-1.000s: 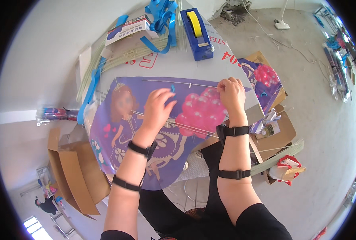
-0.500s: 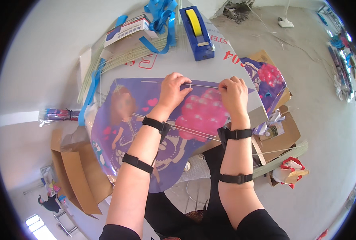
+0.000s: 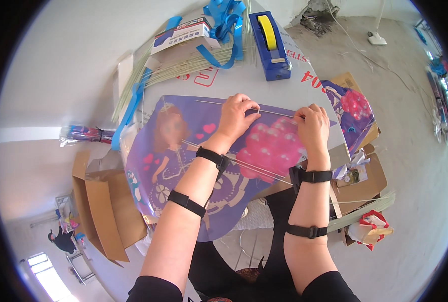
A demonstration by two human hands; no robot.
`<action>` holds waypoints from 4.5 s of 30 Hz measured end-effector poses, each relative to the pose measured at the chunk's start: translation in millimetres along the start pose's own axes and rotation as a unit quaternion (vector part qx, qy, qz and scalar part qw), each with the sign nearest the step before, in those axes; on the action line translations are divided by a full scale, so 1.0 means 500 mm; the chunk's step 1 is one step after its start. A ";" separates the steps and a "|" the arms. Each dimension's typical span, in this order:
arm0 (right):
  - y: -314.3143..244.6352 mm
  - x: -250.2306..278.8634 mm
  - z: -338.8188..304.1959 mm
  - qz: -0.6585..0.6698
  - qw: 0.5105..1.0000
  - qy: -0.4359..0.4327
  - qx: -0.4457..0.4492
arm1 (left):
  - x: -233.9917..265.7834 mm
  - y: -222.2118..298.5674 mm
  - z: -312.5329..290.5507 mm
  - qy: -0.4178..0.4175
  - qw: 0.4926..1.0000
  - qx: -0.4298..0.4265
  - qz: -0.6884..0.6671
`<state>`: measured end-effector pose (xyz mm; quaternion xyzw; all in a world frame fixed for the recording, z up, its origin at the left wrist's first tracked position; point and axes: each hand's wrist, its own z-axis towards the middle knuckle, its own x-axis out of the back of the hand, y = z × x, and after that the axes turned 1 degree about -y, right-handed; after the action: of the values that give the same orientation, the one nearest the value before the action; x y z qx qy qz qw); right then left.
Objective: The person is assembling a plastic kite by attaching the printed sail to the structural frame using adhesive tape.
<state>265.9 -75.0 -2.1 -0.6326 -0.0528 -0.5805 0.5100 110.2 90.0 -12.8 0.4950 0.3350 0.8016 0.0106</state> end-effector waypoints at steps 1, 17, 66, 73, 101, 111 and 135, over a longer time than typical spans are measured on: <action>0.002 0.001 0.000 0.001 1.000 -0.001 0.001 | -0.001 0.001 0.001 0.016 1.000 -0.013 -0.005; 0.012 0.013 0.000 -0.020 1.000 -0.002 -0.005 | -0.004 -0.005 -0.006 0.006 1.000 -0.003 -0.004; 0.021 0.016 -0.001 -0.041 0.999 -0.006 -0.014 | 0.003 -0.006 0.000 -0.017 1.000 0.013 -0.005; 0.019 0.017 -0.001 -0.039 0.999 0.004 -0.007 | -0.002 -0.005 0.001 -0.014 1.000 0.007 -0.011; -0.056 -0.031 -0.008 0.074 0.995 -0.071 0.017 | -0.002 -0.002 0.006 -0.038 0.999 0.004 -0.008; -0.058 -0.028 -0.010 -0.020 0.999 0.028 -0.004 | 0.008 -0.005 0.005 -0.036 0.999 0.001 -0.001; -0.042 -0.042 -0.007 -0.030 0.998 0.047 -0.013 | 0.007 0.001 0.008 -0.023 1.000 -0.016 -0.004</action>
<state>243.1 -56.4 -6.8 -0.6092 -0.0401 -0.6251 0.4864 111.9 92.9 -8.6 0.5115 0.3239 0.7953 0.0294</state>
